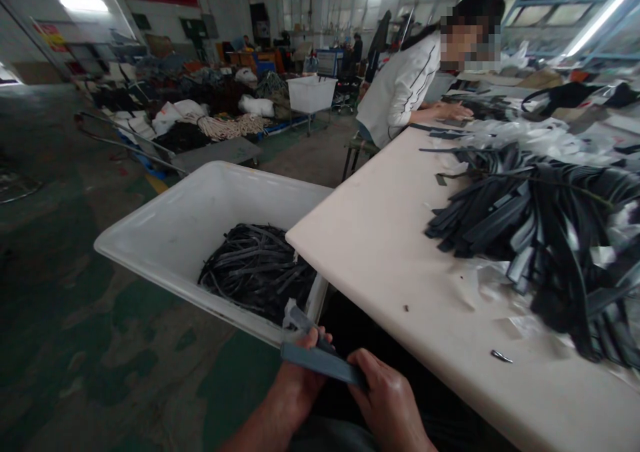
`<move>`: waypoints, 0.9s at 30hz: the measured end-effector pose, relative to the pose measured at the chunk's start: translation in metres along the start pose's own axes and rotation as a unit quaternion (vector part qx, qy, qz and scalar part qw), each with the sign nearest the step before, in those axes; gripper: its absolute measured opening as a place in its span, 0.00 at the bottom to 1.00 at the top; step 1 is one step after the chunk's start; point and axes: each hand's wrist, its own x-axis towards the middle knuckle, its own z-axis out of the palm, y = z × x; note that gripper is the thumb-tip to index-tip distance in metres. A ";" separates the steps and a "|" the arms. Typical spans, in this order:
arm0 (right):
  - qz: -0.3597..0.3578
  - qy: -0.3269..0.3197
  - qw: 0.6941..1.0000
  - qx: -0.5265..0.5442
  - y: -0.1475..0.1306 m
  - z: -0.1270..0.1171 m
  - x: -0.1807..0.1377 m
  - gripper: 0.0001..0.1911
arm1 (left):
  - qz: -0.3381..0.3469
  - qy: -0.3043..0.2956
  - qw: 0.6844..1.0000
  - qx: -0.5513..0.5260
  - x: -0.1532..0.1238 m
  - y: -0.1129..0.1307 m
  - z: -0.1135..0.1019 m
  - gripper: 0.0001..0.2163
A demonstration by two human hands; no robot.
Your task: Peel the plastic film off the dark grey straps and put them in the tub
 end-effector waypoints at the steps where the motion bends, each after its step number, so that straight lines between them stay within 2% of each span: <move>1: 0.018 -0.017 1.000 0.015 -0.003 0.000 0.004 0.05 | -0.013 -0.006 1.000 0.001 0.000 -0.003 -0.001 0.03; 3: 0.033 -0.060 0.997 0.043 -0.003 -0.006 0.005 0.12 | -0.022 -0.009 1.000 0.005 0.000 -0.002 -0.004 0.05; 5: 0.054 -0.121 0.989 0.071 0.000 -0.016 0.000 0.20 | 0.004 0.002 1.000 0.005 0.002 0.004 -0.007 0.07; 7: 0.078 -0.159 0.982 0.067 0.003 -0.025 -0.006 0.22 | 0.016 0.009 1.000 0.008 0.003 0.007 -0.008 0.07; 9: 0.080 -0.154 0.985 0.024 0.001 -0.028 -0.006 0.20 | -0.014 0.001 1.000 0.005 0.001 0.003 -0.008 0.06; 12: 0.056 -0.128 0.990 -0.026 -0.007 -0.021 0.004 0.16 | -0.066 -0.014 0.998 -0.008 -0.002 -0.007 -0.005 0.04; 15: 0.057 -0.127 0.990 -0.030 -0.011 -0.015 0.012 0.17 | -0.037 -0.016 0.999 -0.021 0.000 -0.008 -0.005 0.04; 18: 0.070 -0.144 0.987 -0.022 -0.009 -0.022 0.010 0.21 | 0.005 -0.009 1.000 -0.021 0.006 -0.005 -0.009 0.07; 20: 0.076 -0.148 0.985 -0.035 -0.008 -0.029 0.005 0.21 | -0.011 -0.013 1.000 -0.019 0.009 -0.009 -0.012 0.08; 22: 0.071 -0.144 0.984 -0.077 -0.007 -0.032 0.001 0.17 | -0.037 -0.019 0.999 -0.022 0.008 -0.016 -0.013 0.08; 27: 0.062 -0.137 0.979 -0.134 -0.007 -0.019 0.007 0.11 | -0.068 -0.046 0.996 -0.035 -0.002 -0.032 -0.008 0.10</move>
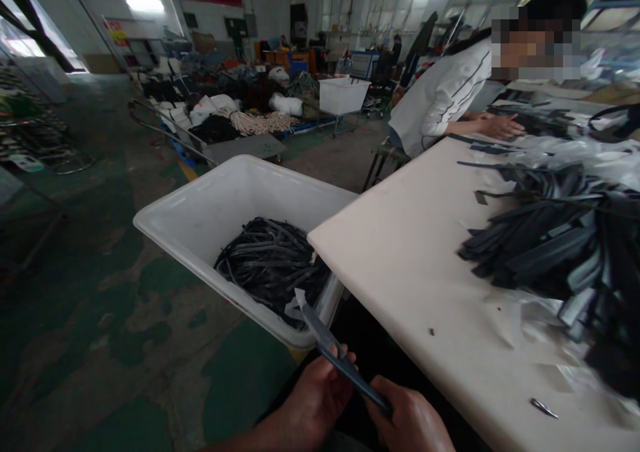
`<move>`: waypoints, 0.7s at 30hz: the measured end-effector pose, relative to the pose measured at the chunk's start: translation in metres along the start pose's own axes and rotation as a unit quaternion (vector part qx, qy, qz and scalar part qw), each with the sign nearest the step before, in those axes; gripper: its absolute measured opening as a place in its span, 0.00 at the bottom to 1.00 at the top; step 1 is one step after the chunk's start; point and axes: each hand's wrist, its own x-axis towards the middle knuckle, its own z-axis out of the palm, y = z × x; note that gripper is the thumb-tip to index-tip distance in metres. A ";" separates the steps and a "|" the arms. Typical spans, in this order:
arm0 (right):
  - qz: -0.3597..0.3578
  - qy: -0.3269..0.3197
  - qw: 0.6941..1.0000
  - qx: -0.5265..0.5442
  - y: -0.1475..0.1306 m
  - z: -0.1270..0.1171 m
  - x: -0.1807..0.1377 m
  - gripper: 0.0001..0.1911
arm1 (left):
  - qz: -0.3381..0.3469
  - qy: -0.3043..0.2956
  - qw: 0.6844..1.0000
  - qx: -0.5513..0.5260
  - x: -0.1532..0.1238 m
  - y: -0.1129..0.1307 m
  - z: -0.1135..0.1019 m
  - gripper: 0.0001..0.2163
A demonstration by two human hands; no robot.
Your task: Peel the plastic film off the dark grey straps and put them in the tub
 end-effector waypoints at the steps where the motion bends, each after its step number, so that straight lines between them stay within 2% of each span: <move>1: -0.002 0.007 1.000 0.007 -0.002 0.002 0.004 0.10 | -0.013 -0.021 1.000 0.003 -0.002 -0.002 0.001 0.09; 5: -0.015 0.033 0.999 0.039 -0.005 0.003 0.015 0.12 | -0.033 -0.096 0.995 0.025 -0.003 0.001 0.003 0.05; 8: -0.004 -0.008 0.997 0.071 0.000 -0.003 0.010 0.22 | 0.001 -0.047 0.999 -0.001 0.001 0.007 0.002 0.06; 10: 0.006 -0.028 0.997 0.068 0.003 -0.006 0.006 0.22 | 0.006 -0.010 1.000 -0.015 0.002 0.008 0.001 0.07; 13: 0.001 -0.002 1.000 0.023 0.000 -0.007 0.008 0.11 | -0.041 -0.048 0.998 -0.004 0.001 0.002 0.002 0.05; 16: -0.009 0.025 0.999 0.020 -0.005 -0.004 0.016 0.12 | -0.063 -0.092 0.994 0.019 0.000 -0.002 0.004 0.06; 18: -0.005 0.019 0.999 0.027 -0.004 -0.005 0.016 0.14 | -0.036 -0.078 0.996 0.012 0.001 0.001 0.004 0.07; 21: 0.004 -0.007 1.000 0.014 0.004 -0.007 0.010 0.17 | -0.003 -0.019 1.000 -0.012 0.000 0.006 0.006 0.06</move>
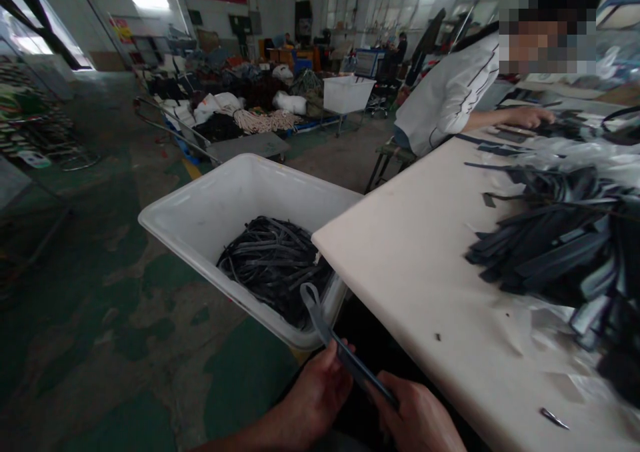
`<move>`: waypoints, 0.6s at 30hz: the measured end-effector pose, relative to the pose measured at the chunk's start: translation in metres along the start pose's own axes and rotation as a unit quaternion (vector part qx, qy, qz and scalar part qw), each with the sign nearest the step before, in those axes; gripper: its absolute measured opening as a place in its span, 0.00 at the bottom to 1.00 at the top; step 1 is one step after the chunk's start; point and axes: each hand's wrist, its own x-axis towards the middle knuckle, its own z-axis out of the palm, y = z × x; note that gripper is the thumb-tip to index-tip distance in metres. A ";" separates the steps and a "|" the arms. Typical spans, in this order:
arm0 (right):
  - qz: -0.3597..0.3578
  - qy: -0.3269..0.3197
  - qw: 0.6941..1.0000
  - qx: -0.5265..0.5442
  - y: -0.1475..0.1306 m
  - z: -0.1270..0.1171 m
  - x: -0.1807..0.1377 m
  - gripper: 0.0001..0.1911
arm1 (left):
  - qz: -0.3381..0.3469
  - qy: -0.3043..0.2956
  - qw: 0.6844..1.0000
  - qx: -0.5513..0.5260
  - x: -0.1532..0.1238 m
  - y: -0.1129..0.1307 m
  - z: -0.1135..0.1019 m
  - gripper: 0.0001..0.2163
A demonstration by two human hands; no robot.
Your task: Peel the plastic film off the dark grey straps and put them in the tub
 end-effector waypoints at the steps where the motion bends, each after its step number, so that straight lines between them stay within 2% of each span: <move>1: 0.000 -0.002 1.000 -0.008 0.002 0.000 -0.001 0.15 | -0.005 0.014 1.000 -0.001 -0.001 0.000 0.001 0.06; 3: -0.004 0.012 1.000 -0.016 0.003 0.001 0.000 0.11 | -0.036 -0.003 0.999 0.013 -0.004 -0.003 0.005 0.06; 5: -0.008 0.031 0.999 -0.008 0.001 0.003 0.004 0.12 | -0.060 -0.049 0.996 0.036 -0.005 -0.006 0.007 0.06; 7: -0.008 0.034 0.999 0.005 0.000 0.004 0.005 0.13 | -0.043 -0.080 0.995 0.045 -0.003 -0.006 0.006 0.07; 11: -0.006 -0.005 0.999 0.048 0.006 0.002 -0.002 0.22 | 0.033 -0.024 0.999 0.017 0.001 0.000 0.002 0.07; 13: -0.004 -0.006 0.999 0.034 0.007 0.001 -0.003 0.17 | 0.005 -0.022 0.999 0.026 -0.002 -0.003 0.003 0.06; 16: -0.008 0.033 0.999 0.004 0.005 0.004 0.000 0.12 | -0.056 -0.073 0.994 0.055 -0.005 -0.008 0.006 0.06; 18: -0.008 0.040 0.999 0.023 0.006 0.006 -0.001 0.14 | -0.027 -0.070 0.995 0.059 -0.002 -0.004 0.005 0.06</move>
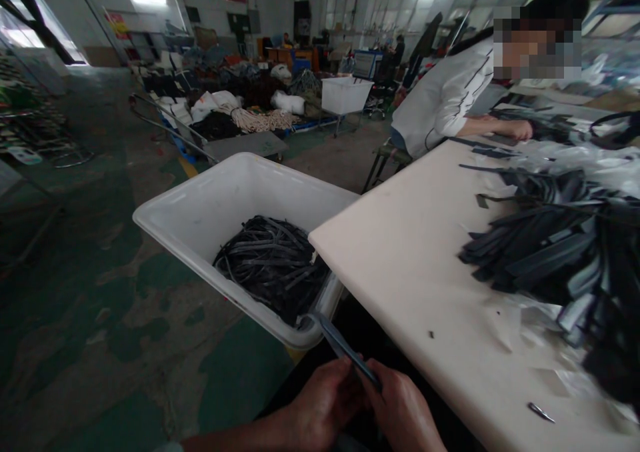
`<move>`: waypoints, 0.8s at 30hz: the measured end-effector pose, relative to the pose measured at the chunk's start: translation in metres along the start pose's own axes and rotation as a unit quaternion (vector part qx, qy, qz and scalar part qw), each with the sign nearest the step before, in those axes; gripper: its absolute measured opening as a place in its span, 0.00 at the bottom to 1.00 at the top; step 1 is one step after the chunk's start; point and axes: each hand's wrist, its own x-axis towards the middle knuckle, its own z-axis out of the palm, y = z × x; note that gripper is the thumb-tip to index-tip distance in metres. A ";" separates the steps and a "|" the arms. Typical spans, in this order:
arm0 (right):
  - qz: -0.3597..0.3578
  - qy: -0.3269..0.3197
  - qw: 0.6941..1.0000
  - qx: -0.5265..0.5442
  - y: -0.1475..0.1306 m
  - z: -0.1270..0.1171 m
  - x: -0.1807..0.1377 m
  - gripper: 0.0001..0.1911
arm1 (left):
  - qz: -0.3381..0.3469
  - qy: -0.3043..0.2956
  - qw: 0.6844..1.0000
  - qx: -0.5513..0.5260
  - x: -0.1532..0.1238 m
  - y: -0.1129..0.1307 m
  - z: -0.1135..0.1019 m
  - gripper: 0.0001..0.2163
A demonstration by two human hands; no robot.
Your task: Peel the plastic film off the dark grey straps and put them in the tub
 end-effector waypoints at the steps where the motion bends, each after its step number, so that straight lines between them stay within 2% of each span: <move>1: 0.006 -0.005 1.000 0.015 0.002 0.000 -0.002 0.17 | 0.030 0.022 0.999 -0.004 0.003 0.005 -0.002 0.07; 3: 0.023 -0.021 0.999 0.041 0.009 -0.001 -0.009 0.22 | 0.074 0.080 0.994 -0.006 0.008 0.014 -0.007 0.09; 5: 0.032 -0.032 0.998 0.045 0.013 -0.003 -0.014 0.21 | 0.076 0.102 0.992 0.005 0.010 0.017 -0.010 0.10; 8: 0.019 -0.008 0.999 0.031 0.006 -0.004 -0.012 0.16 | 0.025 0.051 0.998 0.031 0.006 0.005 -0.007 0.08; 10: 0.009 0.013 0.999 0.034 0.000 -0.004 -0.007 0.15 | -0.002 0.013 0.999 0.043 0.002 -0.003 -0.001 0.07; 11: 0.006 0.016 0.999 0.039 -0.001 -0.005 -0.006 0.16 | -0.003 0.014 0.999 0.044 0.000 -0.003 0.001 0.07; 15: 0.015 -0.011 0.998 0.068 0.014 -0.006 -0.018 0.21 | 0.044 0.102 0.993 0.032 0.003 0.016 0.002 0.07; 17: 0.019 -0.026 0.996 0.086 0.025 -0.006 -0.029 0.21 | 0.052 0.126 0.990 0.032 0.005 0.025 -0.001 0.08; 20: 0.012 -0.008 0.995 0.096 0.027 -0.004 -0.034 0.20 | 0.021 0.108 0.993 0.048 0.006 0.021 -0.005 0.09; 24: -0.006 0.044 0.995 0.093 0.010 -0.001 -0.023 0.18 | -0.039 0.047 0.997 0.052 0.000 0.008 -0.002 0.08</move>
